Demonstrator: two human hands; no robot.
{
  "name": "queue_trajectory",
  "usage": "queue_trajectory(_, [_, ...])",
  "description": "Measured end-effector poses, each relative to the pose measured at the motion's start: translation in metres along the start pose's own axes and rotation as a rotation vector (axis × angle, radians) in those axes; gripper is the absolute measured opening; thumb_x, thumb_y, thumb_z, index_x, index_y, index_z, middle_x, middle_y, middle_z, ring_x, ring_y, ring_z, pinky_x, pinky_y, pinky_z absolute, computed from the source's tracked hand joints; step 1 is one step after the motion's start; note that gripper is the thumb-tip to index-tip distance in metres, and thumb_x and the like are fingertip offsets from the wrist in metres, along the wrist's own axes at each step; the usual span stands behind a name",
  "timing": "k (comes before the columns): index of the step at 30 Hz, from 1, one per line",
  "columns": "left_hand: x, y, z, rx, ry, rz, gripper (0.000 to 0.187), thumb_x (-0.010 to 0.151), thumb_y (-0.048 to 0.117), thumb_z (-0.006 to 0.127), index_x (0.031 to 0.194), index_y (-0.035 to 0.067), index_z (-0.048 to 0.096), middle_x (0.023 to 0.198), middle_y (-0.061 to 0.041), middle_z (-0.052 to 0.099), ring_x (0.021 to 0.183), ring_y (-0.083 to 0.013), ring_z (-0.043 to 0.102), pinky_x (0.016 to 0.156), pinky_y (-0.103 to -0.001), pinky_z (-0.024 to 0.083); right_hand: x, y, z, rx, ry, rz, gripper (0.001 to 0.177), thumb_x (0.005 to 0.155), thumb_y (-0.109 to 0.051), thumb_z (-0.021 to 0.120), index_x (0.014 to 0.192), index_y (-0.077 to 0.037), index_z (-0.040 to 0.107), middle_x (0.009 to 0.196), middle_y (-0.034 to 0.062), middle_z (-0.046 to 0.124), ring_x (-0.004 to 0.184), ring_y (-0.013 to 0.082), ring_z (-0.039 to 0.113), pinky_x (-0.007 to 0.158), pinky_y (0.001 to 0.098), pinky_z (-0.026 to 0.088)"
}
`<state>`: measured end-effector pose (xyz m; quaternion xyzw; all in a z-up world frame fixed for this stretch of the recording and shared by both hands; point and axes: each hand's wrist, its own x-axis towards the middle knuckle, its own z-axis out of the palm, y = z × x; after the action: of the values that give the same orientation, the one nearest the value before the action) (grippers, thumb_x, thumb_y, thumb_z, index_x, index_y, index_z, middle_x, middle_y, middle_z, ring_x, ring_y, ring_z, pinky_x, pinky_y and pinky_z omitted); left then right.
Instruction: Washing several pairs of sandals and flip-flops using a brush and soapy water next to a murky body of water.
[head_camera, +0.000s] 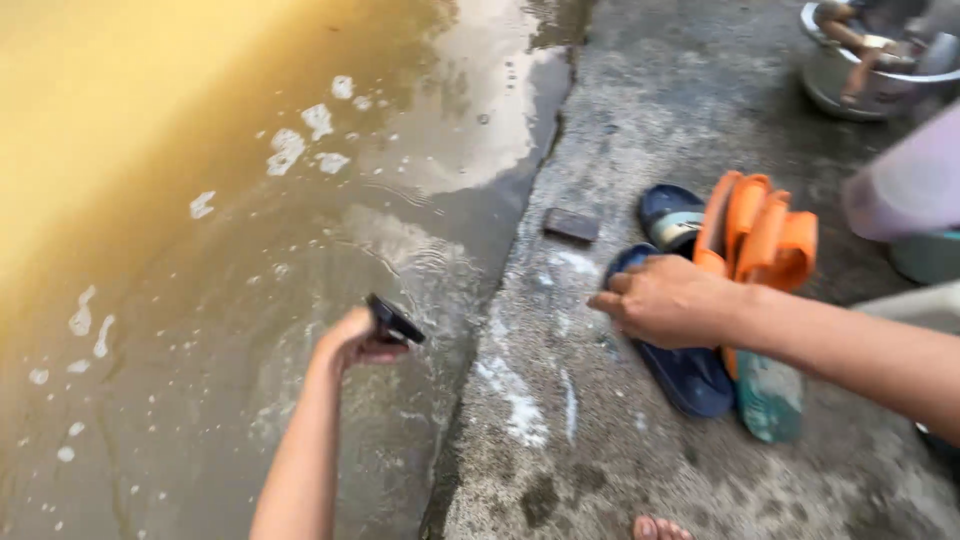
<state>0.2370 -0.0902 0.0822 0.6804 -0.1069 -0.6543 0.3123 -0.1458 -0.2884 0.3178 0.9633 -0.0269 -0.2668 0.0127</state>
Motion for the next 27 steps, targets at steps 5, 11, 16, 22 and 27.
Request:
queue_trajectory(5, [-0.068, 0.135, 0.105, 0.075, -0.12, 0.129, 0.054, 0.101, 0.046, 0.036, 0.11, 0.009, 0.074, 0.102, -0.011, 0.08, 0.087, -0.0226, 0.078, 0.06, -0.028, 0.059, -0.09, -0.016, -0.01, 0.408, 0.402, 0.29, 0.068, 0.084, -0.035, 0.071, 0.145, -0.012, 0.051, 0.11, 0.0138, 0.066, 0.1, 0.034, 0.066, 0.084, 0.0481, 0.052])
queue_trajectory(11, [-0.083, 0.184, 0.285, 0.122, -0.264, 0.272, 0.059, 0.103, 0.049, 0.031, 0.103, 0.004, 0.069, 0.079, -0.008, 0.069, 0.084, -0.0281, 0.079, 0.042, -0.022, 0.039, -0.119, -0.04, 0.101, 0.575, 1.05, 0.608, 0.075, 0.084, -0.028, 0.078, 0.147, -0.006, 0.044, 0.137, 0.0201, 0.055, 0.126, 0.0387, 0.055, 0.099, 0.0477, 0.049])
queue_trajectory(16, [-0.094, 0.155, 0.445, 0.239, -0.515, 0.059, 0.049, 0.1, 0.041, 0.031, 0.075, 0.004, 0.049, 0.069, -0.009, 0.064, 0.075, -0.0322, 0.08, 0.035, -0.021, 0.027, -0.173, -0.064, 0.164, 0.986, 0.98, 0.983, 0.077, 0.078, -0.028, 0.082, 0.144, -0.007, 0.047, 0.124, 0.0153, 0.057, 0.093, 0.0302, 0.069, 0.082, 0.0404, 0.057])
queue_trajectory(22, [-0.123, 0.11, 0.586, 0.463, -0.745, 0.065, 0.051, 0.1, 0.04, 0.032, 0.083, -0.002, 0.054, 0.07, -0.009, 0.063, 0.074, -0.0326, 0.077, 0.035, -0.024, 0.028, -0.227, -0.099, 0.264, 0.789, 1.106, 1.356, 0.033, 0.07, -0.014, 0.086, 0.098, -0.007, 0.069, 0.086, 0.0122, 0.073, 0.079, 0.0302, 0.074, 0.067, 0.0404, 0.058])
queue_trajectory(27, [-0.132, 0.07, 0.651, 0.458, -0.931, 0.015, 0.053, 0.099, 0.047, 0.031, 0.099, 0.002, 0.06, 0.071, -0.006, 0.062, 0.074, -0.0317, 0.078, 0.037, -0.024, 0.029, -0.27, -0.141, 0.315, 0.52, 1.354, 1.475, 0.023, 0.074, 0.002, 0.07, 0.096, -0.005, 0.066, 0.086, 0.013, 0.071, 0.077, 0.0307, 0.074, 0.066, 0.0391, 0.058])
